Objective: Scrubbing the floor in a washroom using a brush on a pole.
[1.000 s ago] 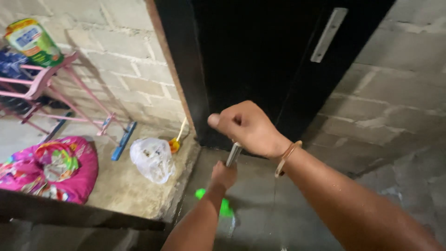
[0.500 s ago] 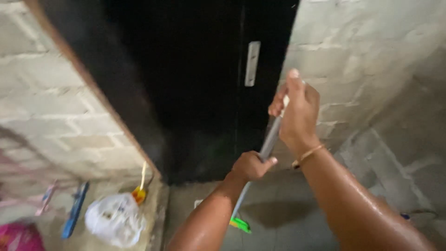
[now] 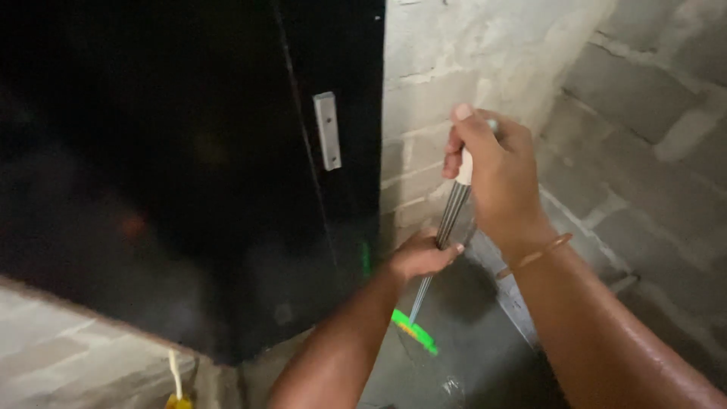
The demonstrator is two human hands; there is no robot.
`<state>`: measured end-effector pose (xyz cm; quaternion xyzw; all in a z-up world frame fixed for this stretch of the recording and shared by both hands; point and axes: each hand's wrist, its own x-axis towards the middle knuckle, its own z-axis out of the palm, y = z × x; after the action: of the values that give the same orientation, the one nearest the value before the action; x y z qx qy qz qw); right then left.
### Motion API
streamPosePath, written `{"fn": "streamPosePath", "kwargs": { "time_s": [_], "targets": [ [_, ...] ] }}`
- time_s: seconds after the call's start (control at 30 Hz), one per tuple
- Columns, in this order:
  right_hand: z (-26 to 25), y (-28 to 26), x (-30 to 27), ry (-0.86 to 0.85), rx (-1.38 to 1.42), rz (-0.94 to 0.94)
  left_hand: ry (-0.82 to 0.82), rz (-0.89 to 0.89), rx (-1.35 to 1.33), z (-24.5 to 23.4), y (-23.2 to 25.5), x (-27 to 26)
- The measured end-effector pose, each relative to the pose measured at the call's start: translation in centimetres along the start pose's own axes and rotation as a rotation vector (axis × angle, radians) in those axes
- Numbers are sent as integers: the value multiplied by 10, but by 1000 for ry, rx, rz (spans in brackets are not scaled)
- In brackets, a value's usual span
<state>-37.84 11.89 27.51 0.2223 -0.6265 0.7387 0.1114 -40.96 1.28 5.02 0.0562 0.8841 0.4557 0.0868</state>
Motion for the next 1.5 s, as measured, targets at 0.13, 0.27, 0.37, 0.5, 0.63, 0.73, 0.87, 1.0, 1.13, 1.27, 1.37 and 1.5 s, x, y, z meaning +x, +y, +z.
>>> {"fn": "streamPosePath", "kwargs": {
  "time_s": [0.13,0.27,0.37,0.5,0.63,0.73,0.87,1.0,1.13,1.27,1.37,1.5],
  "targets": [
    [-19,-15,8,-213,-102,81,-158,167,-83,12,7,38],
    [-38,-17,9,-268,-338,183,-197,211,-182,34,24,59],
    [-29,-22,8,-180,-546,454,-57,330,-266,62,20,74],
    [-63,63,-20,-416,-726,311,67,437,-431,103,-17,69],
    [-93,119,-50,-616,-564,437,79,320,-461,121,-57,49],
    [-104,129,-47,-721,-309,394,154,308,-381,93,-41,24],
    [-93,131,-30,-751,120,440,119,-171,9,62,-35,3],
    [-53,132,-33,-872,264,366,188,-323,4,46,-65,-40],
    [-2,104,-57,-980,158,412,325,-383,25,38,-103,-95],
    [34,107,-86,-1177,249,243,312,-738,-108,-12,-47,-170],
    [61,108,-107,-1268,301,275,360,-731,-31,-7,-93,-197],
    [101,88,-125,-1371,415,267,476,-499,67,-16,-118,-237]
  ]
}}
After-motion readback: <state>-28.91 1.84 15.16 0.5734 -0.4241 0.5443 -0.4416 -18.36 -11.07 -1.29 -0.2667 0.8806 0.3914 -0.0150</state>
